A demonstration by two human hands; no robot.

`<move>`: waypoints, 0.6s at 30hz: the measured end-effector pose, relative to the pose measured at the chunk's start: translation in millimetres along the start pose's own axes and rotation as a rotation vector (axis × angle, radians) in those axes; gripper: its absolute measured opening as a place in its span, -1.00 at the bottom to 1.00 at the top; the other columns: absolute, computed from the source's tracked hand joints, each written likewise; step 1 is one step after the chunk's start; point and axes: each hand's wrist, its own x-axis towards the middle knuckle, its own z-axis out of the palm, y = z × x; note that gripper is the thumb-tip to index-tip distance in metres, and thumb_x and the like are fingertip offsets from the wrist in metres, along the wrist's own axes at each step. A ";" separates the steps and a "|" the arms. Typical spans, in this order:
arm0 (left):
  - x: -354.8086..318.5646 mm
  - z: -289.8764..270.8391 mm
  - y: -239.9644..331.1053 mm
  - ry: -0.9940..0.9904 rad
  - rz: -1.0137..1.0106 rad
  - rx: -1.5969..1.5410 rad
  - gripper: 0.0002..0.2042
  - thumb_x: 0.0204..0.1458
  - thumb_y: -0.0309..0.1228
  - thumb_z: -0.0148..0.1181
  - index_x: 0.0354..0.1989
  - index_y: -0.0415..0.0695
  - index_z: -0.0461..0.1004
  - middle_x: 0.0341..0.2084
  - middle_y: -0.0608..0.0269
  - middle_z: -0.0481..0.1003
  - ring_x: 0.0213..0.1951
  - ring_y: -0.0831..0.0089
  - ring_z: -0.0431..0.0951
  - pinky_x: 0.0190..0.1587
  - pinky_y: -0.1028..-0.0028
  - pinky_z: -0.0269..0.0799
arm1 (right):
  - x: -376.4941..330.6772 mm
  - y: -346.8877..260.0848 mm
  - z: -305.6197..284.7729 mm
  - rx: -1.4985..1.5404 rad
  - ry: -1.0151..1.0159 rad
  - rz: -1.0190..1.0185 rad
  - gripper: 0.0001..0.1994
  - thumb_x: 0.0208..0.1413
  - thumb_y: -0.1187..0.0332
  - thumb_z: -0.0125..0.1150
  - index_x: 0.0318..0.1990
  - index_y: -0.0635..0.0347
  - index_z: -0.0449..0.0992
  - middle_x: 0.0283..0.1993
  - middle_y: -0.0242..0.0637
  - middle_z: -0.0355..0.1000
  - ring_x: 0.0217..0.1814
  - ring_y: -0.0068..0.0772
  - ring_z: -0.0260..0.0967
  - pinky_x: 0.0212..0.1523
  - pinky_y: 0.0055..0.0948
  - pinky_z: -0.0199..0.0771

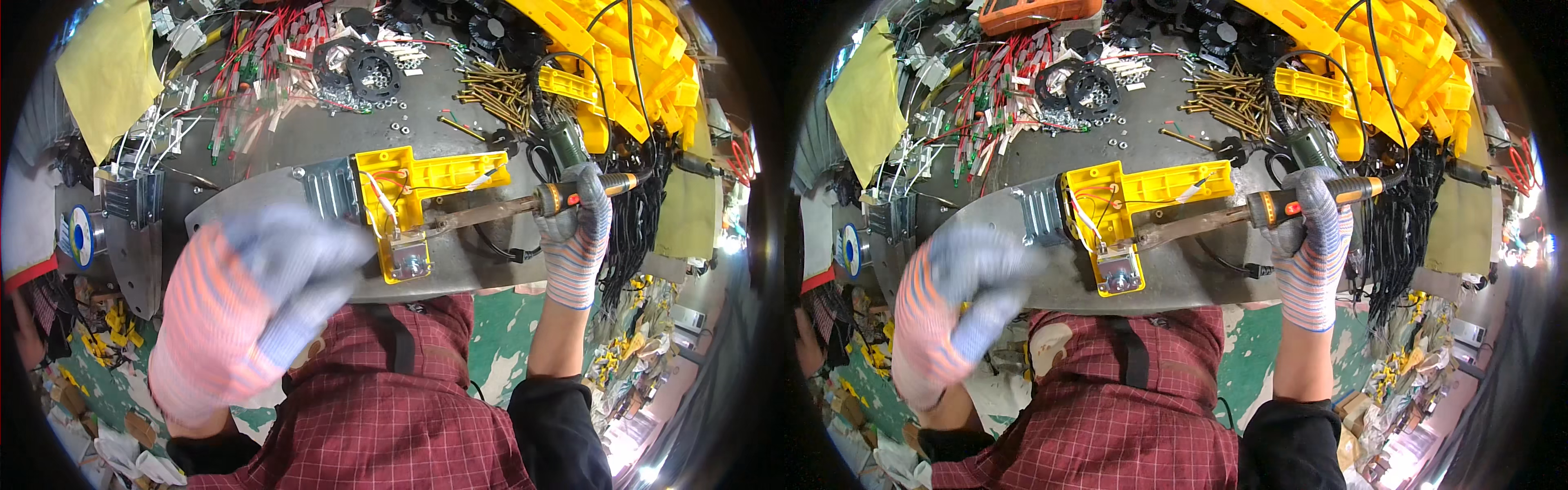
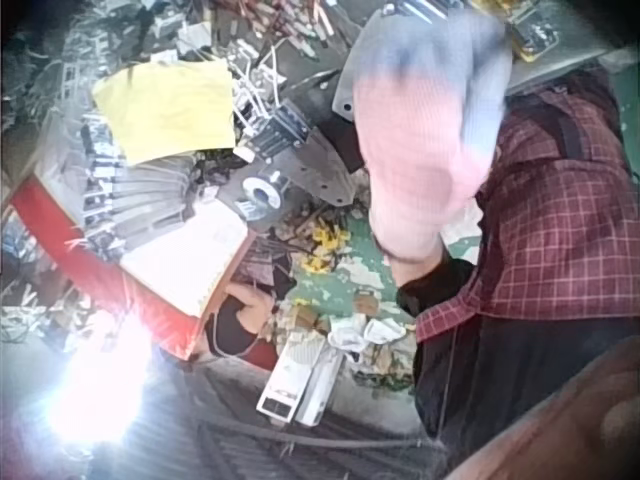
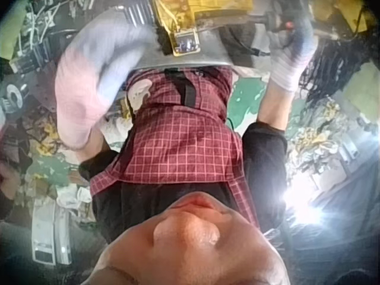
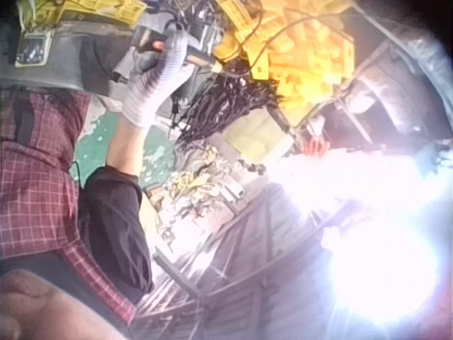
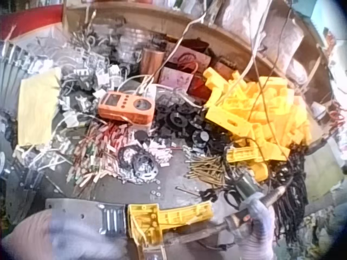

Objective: Soldering wires and assembling a yellow plastic housing for an electronic device at a workbench.

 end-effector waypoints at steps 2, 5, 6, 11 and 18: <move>41.7 7.8 -1.8 0.126 0.080 -0.088 -0.78 0.05 -0.39 0.23 -0.15 -0.17 0.57 -0.26 0.09 0.56 -0.18 0.10 0.55 -0.06 0.27 0.44 | 0.6 1.8 7.6 -0.066 0.002 -0.137 -0.77 0.13 0.25 0.32 -0.09 0.00 0.49 -0.20 -0.46 0.49 -0.23 -0.46 0.50 -0.19 -0.35 0.60; 103.8 31.3 -14.4 -0.098 -0.008 -0.288 -0.74 0.08 -0.36 0.23 -0.11 -0.23 0.54 -0.29 0.06 0.58 -0.22 0.13 0.59 -0.08 0.31 0.49 | -1.8 -13.5 10.4 0.104 -0.020 0.099 -0.81 0.15 0.25 0.30 -0.13 0.00 0.48 -0.24 -0.47 0.48 -0.29 -0.47 0.50 -0.27 -0.38 0.59; 114.4 36.0 -14.2 -0.107 0.002 -0.293 -0.74 0.08 -0.36 0.23 -0.11 -0.23 0.54 -0.29 0.06 0.58 -0.22 0.13 0.59 -0.08 0.31 0.49 | -3.5 -15.1 8.8 0.099 -0.007 0.095 -0.81 0.15 0.25 0.30 -0.13 0.00 0.48 -0.24 -0.47 0.48 -0.29 -0.47 0.50 -0.27 -0.38 0.59; 144.1 50.7 -13.2 -0.280 0.015 -0.144 -0.73 0.02 -0.32 0.28 -0.17 -0.24 0.58 -0.32 0.04 0.61 -0.24 0.21 0.62 -0.11 0.33 0.50 | -3.0 -15.4 11.2 0.084 -0.043 0.082 -0.85 0.18 0.25 0.27 -0.17 0.00 0.47 -0.29 -0.48 0.45 -0.36 -0.51 0.48 -0.35 -0.45 0.56; 144.0 50.5 -18.5 -0.279 0.058 -0.366 -0.83 0.06 -0.43 0.25 -0.23 -0.24 0.55 -0.37 0.17 0.60 -0.30 0.47 0.57 -0.15 0.43 0.49 | -4.4 -15.5 15.8 0.104 0.023 0.052 -0.84 0.17 0.24 0.29 -0.18 0.02 0.48 -0.33 -0.46 0.45 -0.38 -0.49 0.49 -0.36 -0.43 0.58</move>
